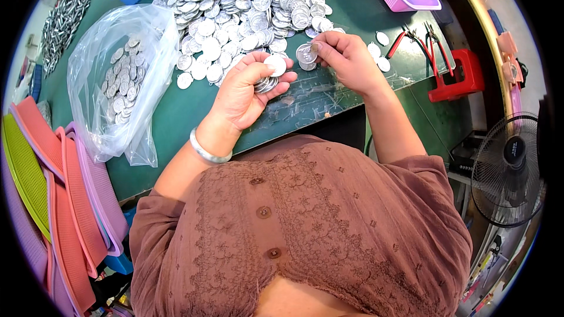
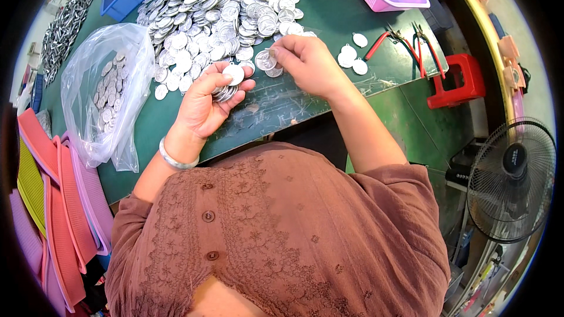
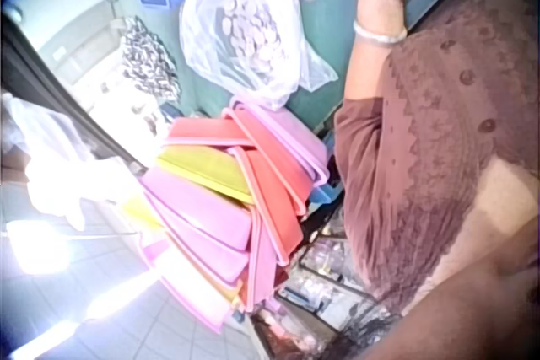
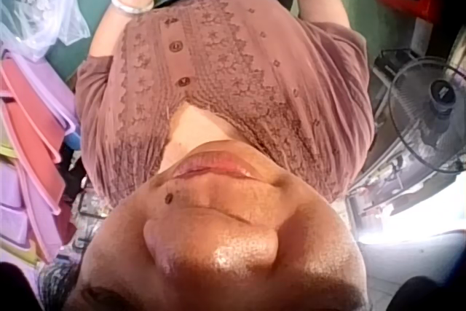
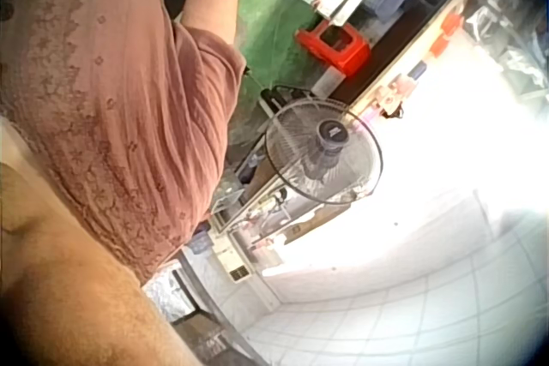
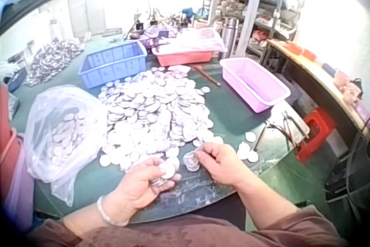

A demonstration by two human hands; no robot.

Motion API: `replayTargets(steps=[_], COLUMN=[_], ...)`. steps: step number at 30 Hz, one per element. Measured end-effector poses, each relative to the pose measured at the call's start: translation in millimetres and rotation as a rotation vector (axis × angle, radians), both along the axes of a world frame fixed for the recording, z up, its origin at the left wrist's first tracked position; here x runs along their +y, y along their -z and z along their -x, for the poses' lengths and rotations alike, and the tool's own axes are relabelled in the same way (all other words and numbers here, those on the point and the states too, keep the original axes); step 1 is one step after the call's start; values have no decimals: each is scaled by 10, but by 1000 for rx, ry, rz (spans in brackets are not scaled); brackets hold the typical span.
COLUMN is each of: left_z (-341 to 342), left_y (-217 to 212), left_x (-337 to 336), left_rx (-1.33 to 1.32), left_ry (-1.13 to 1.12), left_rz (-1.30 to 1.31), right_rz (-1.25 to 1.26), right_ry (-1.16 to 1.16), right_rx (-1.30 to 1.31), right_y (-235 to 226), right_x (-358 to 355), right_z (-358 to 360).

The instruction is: The person sits at a green workbench and repeatedly picks up small silver metal discs and white circular components. They align the components and press them together by hand to form a single unit. The person places the finished units into a clear plastic bag on the left side of the table. The workspace contains a large pile of loose metal discs and various tools.

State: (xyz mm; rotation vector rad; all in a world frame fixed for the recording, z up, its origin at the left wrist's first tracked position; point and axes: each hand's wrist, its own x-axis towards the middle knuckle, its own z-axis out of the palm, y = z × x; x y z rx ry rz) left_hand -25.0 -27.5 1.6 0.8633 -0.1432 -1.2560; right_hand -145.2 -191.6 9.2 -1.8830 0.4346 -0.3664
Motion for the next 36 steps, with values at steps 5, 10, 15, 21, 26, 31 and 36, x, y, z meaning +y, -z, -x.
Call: replayTargets(steps=[5, 10, 15, 21, 26, 31, 36], left_z=[2, 3, 34, 31, 49, 58, 67], left_y=[-13, 31, 64, 81, 51, -31, 14], left_x=[4, 10, 5, -18, -3, 12, 12], left_rx=[-40, -103, -162, -95, -141, -118, -152], left_ry=[59, 145, 111, -80, -5, 99, 93], left_rz=[-18, -40, -48, -49, -60, -56, -26], right_rz=[-209, -92, -117, -336, -342, -328, -356], right_ry=[-47, -226, -218, -134, -136, -161, -99], right_rx=[2, 98, 96, 74, 27, 38, 53], right_y=[-94, -120, -207, -162, -107, -142, -159], right_x=[122, 108, 159, 203, 189, 185, 167], right_z=[-8, -58, -114, -45, -63, -77, -68])
